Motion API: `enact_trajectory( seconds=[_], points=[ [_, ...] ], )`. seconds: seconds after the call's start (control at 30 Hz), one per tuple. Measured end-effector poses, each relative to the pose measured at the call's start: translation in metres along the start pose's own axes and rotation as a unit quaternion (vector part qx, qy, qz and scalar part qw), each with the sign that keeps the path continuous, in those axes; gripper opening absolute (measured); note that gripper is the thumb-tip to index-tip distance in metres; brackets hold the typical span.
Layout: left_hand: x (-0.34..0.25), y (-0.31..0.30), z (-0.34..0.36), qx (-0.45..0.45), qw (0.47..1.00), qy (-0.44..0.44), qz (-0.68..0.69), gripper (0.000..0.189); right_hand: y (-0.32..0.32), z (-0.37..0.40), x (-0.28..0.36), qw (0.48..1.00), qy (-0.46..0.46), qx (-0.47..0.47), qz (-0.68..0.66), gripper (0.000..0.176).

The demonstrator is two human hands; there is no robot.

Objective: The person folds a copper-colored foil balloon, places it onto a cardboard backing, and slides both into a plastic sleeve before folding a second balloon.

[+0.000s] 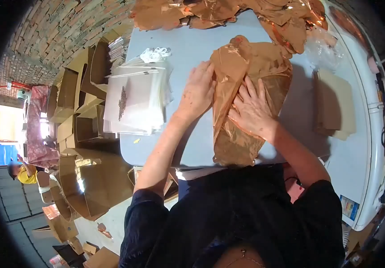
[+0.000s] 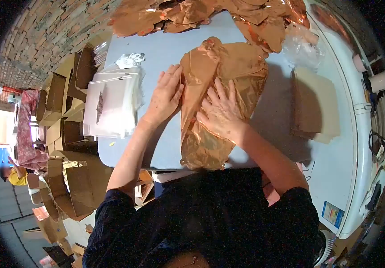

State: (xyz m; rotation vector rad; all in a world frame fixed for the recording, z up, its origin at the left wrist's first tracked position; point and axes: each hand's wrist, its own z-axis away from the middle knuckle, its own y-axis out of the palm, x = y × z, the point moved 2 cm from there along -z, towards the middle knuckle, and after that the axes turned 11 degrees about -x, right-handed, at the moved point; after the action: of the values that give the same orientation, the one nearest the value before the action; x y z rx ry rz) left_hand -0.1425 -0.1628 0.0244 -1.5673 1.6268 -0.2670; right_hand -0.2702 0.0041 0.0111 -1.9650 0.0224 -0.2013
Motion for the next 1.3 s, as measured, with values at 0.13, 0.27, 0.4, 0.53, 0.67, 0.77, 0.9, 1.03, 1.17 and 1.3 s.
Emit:
enact_trajectory(
  seconds=[0.13, 0.27, 0.4, 0.53, 0.67, 0.77, 0.9, 1.03, 1.17, 1.3],
  points=[
    [0.002, 0.006, 0.002, -0.015, 0.993, 0.023, -0.115, 0.055, 0.001, 0.001, 0.000, 0.999, -0.005, -0.031, -0.019, 0.057],
    [0.002, 0.012, 0.002, 0.043, 0.986, 0.000, -0.163, 0.058, -0.003, 0.000, 0.003, 0.999, -0.015, -0.042, 0.000, 0.056],
    [-0.001, 0.019, 0.004, 0.052, 0.984, 0.019, -0.172, 0.059, -0.003, 0.001, 0.003, 0.999, -0.017, -0.047, 0.006, 0.056],
    [-0.005, 0.022, 0.004, 0.062, 0.980, 0.035, -0.188, 0.059, -0.003, 0.002, 0.002, 0.999, -0.016, -0.041, 0.009, 0.057],
    [-0.007, 0.021, 0.002, 0.077, 0.978, 0.034, -0.189, 0.058, -0.001, 0.001, 0.001, 1.000, -0.003, -0.017, -0.002, 0.061],
    [-0.006, 0.022, 0.003, 0.083, 0.978, 0.035, -0.189, 0.057, 0.000, 0.002, 0.001, 1.000, -0.006, -0.020, -0.004, 0.061],
    [-0.005, 0.022, 0.002, 0.101, 0.976, 0.034, -0.191, 0.058, -0.002, 0.000, 0.001, 1.000, -0.002, -0.007, 0.004, 0.061],
    [-0.004, 0.022, 0.002, 0.110, 0.975, 0.037, -0.191, 0.063, -0.004, 0.001, 0.003, 1.000, 0.009, 0.003, -0.003, 0.061],
    [-0.006, 0.021, 0.002, 0.074, 0.979, 0.061, -0.177, 0.065, -0.004, 0.002, 0.002, 1.000, 0.020, 0.018, -0.005, 0.066],
    [-0.005, 0.021, 0.001, 0.049, 0.980, 0.081, -0.173, 0.066, 0.001, 0.003, 0.000, 1.000, 0.021, 0.019, -0.003, 0.071]
  ],
)
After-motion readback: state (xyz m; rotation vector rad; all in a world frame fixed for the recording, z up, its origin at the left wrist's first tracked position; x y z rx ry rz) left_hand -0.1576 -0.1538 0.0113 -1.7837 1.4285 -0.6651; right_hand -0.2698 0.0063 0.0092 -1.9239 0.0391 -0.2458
